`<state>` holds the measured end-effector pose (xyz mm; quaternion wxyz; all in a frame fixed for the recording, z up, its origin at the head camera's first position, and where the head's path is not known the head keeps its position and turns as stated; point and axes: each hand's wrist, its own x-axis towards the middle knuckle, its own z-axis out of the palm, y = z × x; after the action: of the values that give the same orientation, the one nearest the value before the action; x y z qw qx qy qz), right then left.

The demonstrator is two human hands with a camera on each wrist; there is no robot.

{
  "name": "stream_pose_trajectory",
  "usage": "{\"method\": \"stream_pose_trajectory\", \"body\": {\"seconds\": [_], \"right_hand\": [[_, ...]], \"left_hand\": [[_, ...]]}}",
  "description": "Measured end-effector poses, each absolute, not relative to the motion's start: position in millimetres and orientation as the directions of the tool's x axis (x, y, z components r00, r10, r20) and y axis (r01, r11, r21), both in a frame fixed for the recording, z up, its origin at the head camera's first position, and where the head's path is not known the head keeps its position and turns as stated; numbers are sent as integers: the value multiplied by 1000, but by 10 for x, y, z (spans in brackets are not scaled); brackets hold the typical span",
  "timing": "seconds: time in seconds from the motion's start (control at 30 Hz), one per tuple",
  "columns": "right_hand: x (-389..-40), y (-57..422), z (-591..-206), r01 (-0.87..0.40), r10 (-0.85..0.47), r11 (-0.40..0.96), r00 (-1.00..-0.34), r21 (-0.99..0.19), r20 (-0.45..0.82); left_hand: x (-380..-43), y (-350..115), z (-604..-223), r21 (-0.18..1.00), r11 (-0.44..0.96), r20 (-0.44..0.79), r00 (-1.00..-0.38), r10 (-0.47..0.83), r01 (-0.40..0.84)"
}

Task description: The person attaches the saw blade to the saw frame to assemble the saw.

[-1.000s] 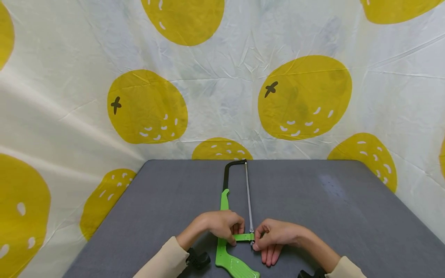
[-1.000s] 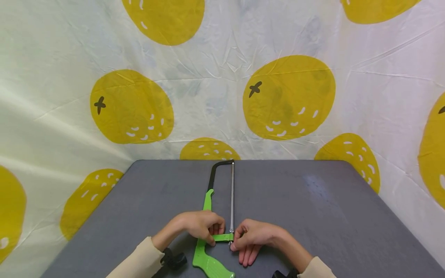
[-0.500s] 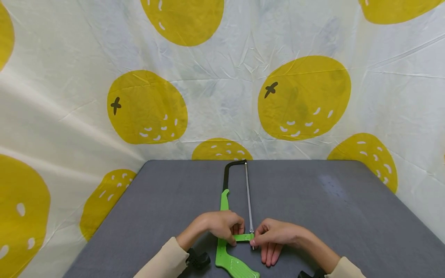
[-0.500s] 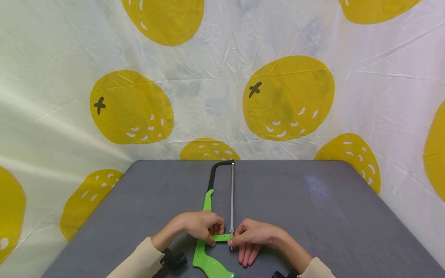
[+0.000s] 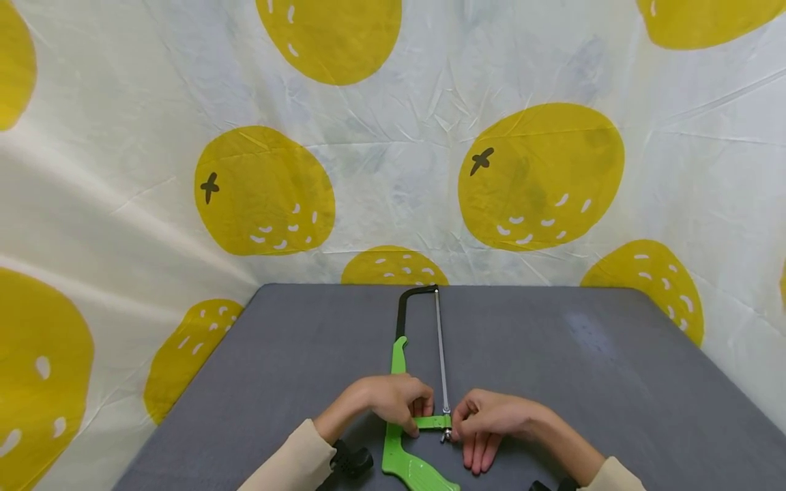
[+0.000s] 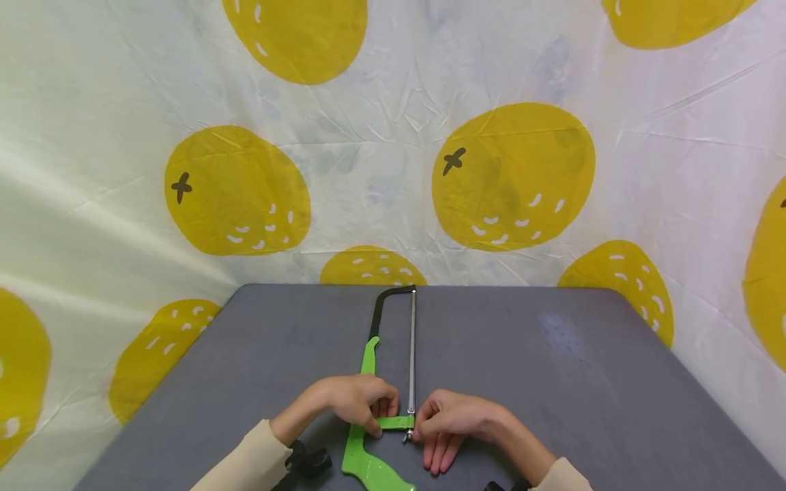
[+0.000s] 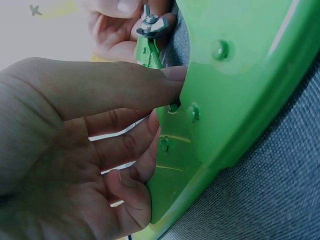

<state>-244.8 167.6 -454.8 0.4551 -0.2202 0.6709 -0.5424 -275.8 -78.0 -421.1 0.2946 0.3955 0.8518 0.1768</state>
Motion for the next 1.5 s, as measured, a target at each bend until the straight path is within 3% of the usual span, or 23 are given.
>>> {"method": "stream_pose_trajectory", "body": {"seconds": [0.4, 1.5], "right_hand": [[-2402, 1687, -4627, 209, -794, 293, -491, -933, -359], [-2449, 1652, -4543, 200, -763, 332, -517, -922, -387]], "left_hand": [[-2729, -751, -4238, 537, 607, -358, -493, 793, 586], [-2756, -772, -4213, 531, 617, -352, -511, 784, 581]]}}
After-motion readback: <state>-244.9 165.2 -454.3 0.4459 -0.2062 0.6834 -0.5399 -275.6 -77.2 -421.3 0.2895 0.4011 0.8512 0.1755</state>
